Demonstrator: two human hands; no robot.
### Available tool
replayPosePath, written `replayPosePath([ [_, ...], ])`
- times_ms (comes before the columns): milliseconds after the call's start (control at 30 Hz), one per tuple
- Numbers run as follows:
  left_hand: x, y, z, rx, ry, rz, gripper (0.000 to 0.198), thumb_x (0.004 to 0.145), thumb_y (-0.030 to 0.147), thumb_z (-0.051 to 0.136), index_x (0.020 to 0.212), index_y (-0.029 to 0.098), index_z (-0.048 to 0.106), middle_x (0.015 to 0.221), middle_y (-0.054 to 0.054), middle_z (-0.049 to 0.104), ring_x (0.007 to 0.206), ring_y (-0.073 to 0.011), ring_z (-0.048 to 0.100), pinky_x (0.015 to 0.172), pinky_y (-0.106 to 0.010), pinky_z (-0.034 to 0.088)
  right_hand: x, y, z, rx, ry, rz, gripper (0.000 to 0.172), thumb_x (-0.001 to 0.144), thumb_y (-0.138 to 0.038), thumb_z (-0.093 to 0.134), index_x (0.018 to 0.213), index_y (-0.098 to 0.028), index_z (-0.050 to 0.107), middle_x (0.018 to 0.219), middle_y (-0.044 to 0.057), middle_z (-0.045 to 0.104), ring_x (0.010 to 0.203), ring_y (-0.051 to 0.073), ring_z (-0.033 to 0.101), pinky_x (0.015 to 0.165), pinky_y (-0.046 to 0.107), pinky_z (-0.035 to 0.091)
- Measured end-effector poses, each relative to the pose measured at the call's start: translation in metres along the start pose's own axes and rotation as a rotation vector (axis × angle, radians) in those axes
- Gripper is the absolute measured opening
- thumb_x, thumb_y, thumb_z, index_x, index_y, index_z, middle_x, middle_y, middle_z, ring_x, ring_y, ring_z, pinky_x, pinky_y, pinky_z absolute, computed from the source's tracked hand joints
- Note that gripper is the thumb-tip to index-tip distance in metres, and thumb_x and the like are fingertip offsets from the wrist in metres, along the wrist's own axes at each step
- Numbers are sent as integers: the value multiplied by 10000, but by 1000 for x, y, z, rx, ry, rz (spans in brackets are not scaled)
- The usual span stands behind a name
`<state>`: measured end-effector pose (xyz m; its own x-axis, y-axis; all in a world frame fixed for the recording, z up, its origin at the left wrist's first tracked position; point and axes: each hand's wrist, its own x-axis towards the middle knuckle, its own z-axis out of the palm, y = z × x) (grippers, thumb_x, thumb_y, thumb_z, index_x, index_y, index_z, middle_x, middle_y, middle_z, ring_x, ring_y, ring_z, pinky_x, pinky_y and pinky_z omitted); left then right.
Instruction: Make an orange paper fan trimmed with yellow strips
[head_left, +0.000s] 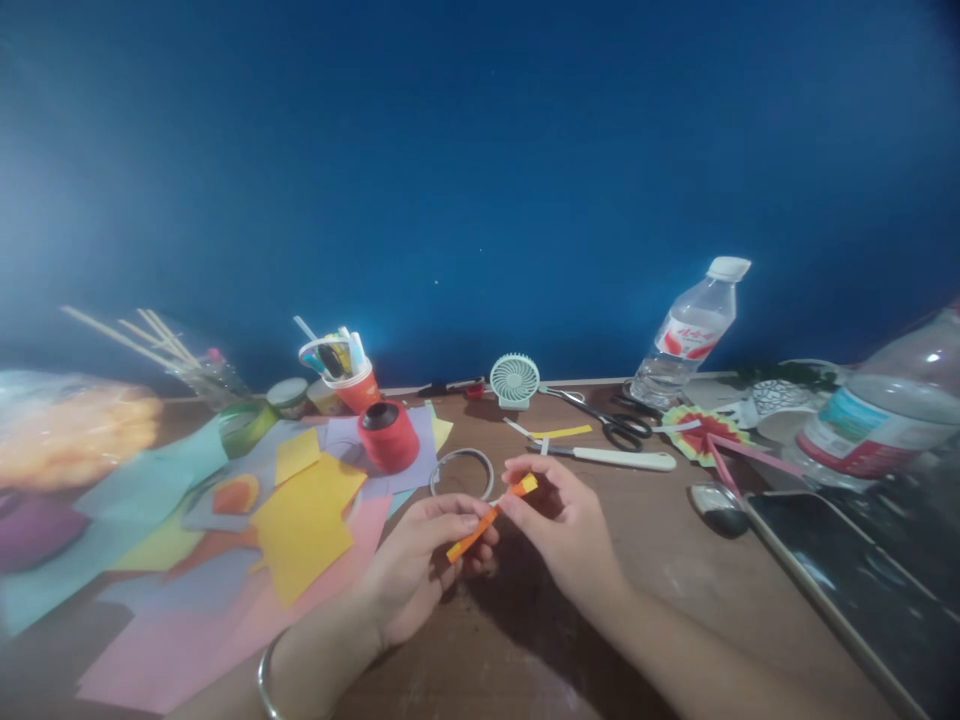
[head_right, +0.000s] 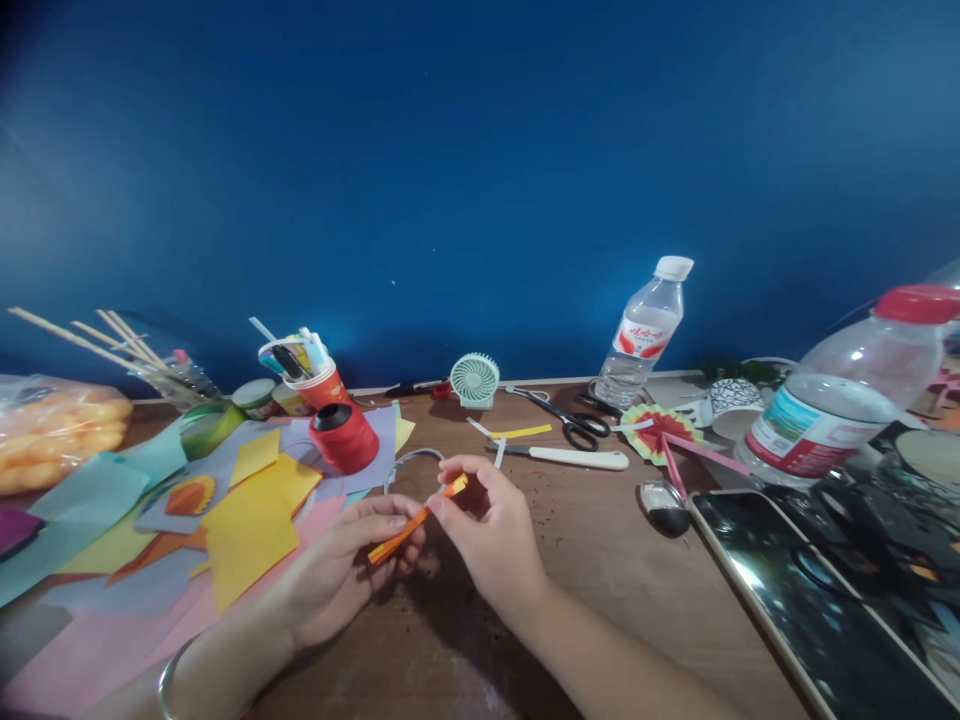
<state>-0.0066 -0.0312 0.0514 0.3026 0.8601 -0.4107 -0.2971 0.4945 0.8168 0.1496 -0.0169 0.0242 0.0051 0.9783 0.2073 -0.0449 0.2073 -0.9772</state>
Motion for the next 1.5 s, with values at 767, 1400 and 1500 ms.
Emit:
replayPosePath([
  [767, 13, 16, -16, 7, 134, 257, 88, 700, 171, 662, 722, 142, 582, 708, -24, 655, 633, -90, 587, 608, -164, 437, 50, -21, -53, -727, -174, -119, 75, 741, -194, 537, 742, -213, 610, 694, -15, 625, 620, 142, 557, 591, 255, 395],
  [1400, -8, 46, -22, 162, 160, 533, 92, 735, 209, 621, 809, 154, 612, 764, -28, 631, 709, -127, 580, 652, -227, 452, 22, 4, -18, -1067, -760, -451, 151, 763, -109, 443, 654, -158, 535, 707, 52, 563, 704, 167, 476, 664, 272, 340],
  [1500, -7, 43, -23, 266, 154, 506, 95, 749, 238, 590, 806, 163, 598, 768, -22, 622, 724, -137, 573, 656, -243, 440, 22, -1, -22, -996, -690, -377, 121, 731, -75, 420, 688, -159, 496, 734, 49, 555, 686, 149, 476, 647, 253, 350],
])
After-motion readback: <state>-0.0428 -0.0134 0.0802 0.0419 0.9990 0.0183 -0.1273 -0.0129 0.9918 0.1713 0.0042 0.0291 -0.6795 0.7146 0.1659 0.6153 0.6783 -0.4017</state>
